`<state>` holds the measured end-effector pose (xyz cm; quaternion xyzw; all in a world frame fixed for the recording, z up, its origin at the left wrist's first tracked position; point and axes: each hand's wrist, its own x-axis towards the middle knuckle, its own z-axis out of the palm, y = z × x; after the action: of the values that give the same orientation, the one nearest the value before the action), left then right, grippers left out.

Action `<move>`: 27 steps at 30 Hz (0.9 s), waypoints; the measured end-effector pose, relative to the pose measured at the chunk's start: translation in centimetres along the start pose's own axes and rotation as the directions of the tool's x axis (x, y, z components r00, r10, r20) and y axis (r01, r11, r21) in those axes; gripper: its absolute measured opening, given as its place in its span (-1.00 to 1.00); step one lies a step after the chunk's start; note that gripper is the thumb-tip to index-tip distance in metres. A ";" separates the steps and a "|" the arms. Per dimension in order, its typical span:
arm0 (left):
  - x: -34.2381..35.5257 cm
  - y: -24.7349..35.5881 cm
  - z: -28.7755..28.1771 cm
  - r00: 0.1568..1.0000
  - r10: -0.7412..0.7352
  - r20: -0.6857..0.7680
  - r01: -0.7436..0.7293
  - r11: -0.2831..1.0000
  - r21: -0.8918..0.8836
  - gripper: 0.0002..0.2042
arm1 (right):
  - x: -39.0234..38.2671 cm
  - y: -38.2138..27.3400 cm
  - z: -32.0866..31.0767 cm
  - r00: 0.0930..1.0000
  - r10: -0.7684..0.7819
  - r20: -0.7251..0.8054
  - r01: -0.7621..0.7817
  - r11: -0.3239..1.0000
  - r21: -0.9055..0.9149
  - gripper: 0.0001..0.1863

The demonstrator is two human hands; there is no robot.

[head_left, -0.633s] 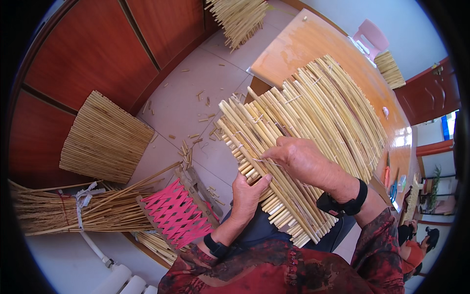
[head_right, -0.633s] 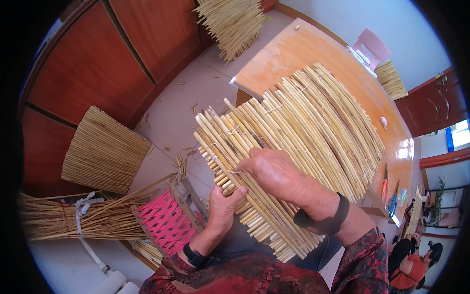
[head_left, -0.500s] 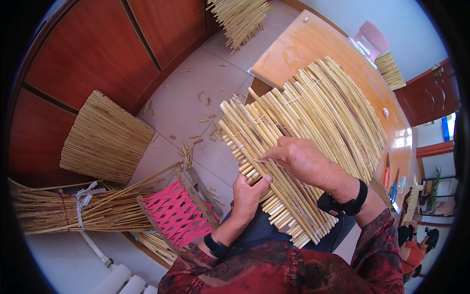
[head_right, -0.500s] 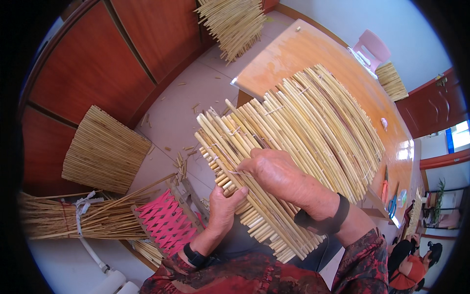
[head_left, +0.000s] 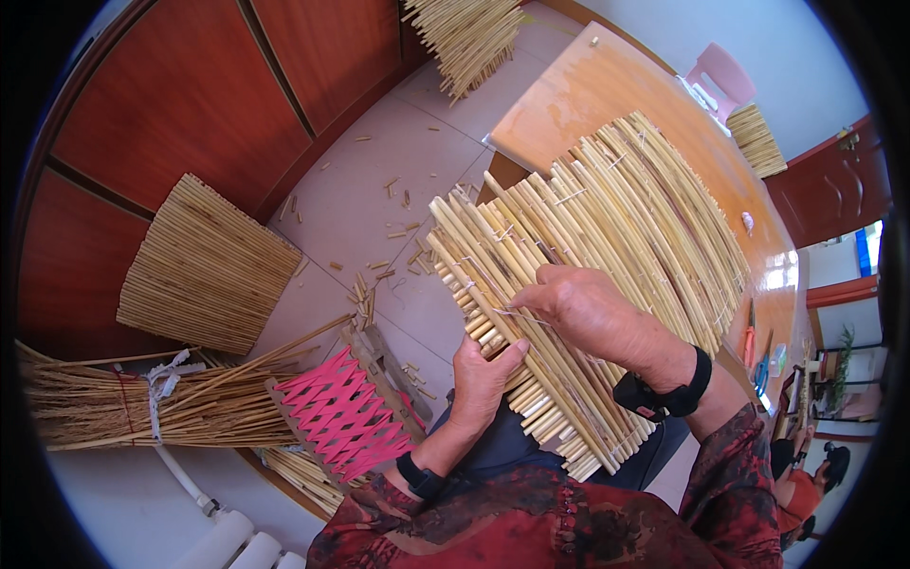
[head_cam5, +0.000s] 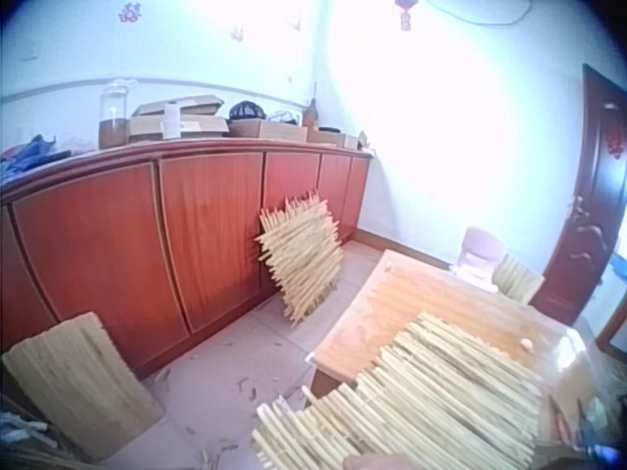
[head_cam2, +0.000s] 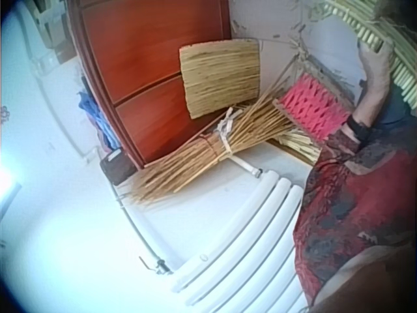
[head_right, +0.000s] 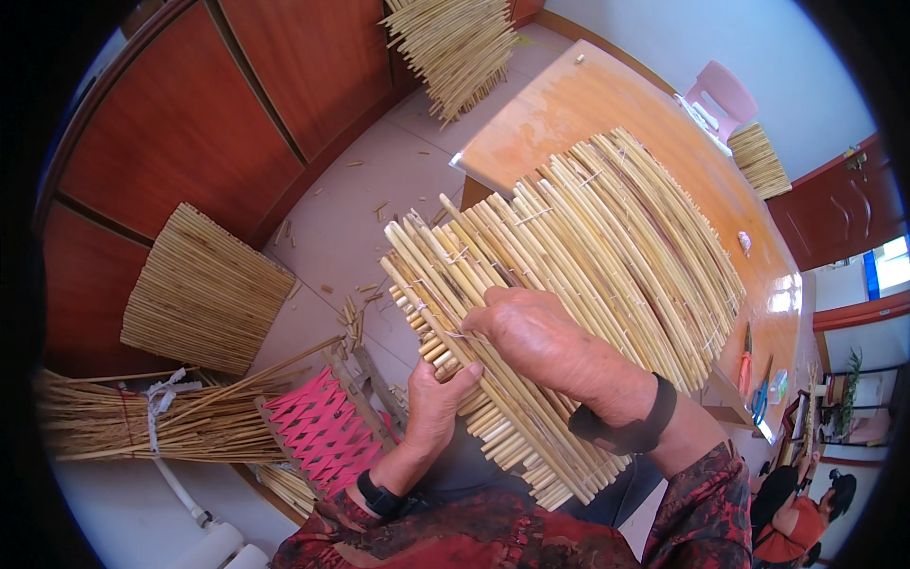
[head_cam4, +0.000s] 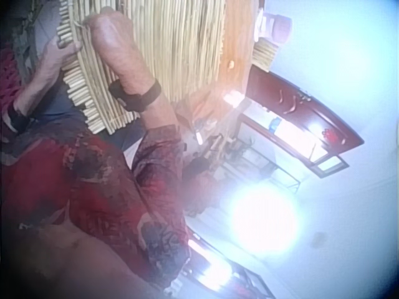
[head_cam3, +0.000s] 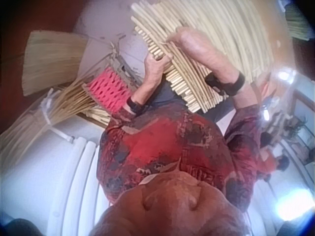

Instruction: The person weaves together lengths of straw using white string to create a mat, using scissors to trim the ends of the straw and the string as they progress.

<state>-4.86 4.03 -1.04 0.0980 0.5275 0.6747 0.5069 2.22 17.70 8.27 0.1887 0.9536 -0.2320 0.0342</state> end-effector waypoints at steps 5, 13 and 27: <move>-0.1 0.1 -0.1 1.000 0.010 -0.014 -0.009 1.000 0.028 -0.64 | 0.4 -1.0 -0.3 1.000 -0.016 0.022 0.017 0.998 -0.059 -0.83; -0.4 0.9 0.1 0.992 0.124 -0.015 -0.119 0.973 0.200 -0.64 | 1.1 -3.0 -2.1 0.988 -0.130 0.082 0.145 0.965 -0.219 -0.90; -4.7 9.0 7.6 0.678 0.570 0.463 -0.718 0.647 0.255 -0.66 | -10.7 -10.3 -12.5 0.936 0.079 -0.344 -0.163 0.961 -0.223 -0.90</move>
<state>-2.81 5.61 11.41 0.5033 0.4908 0.6545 0.2781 8.52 11.24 25.51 0.2780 0.9536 -0.0735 -0.0894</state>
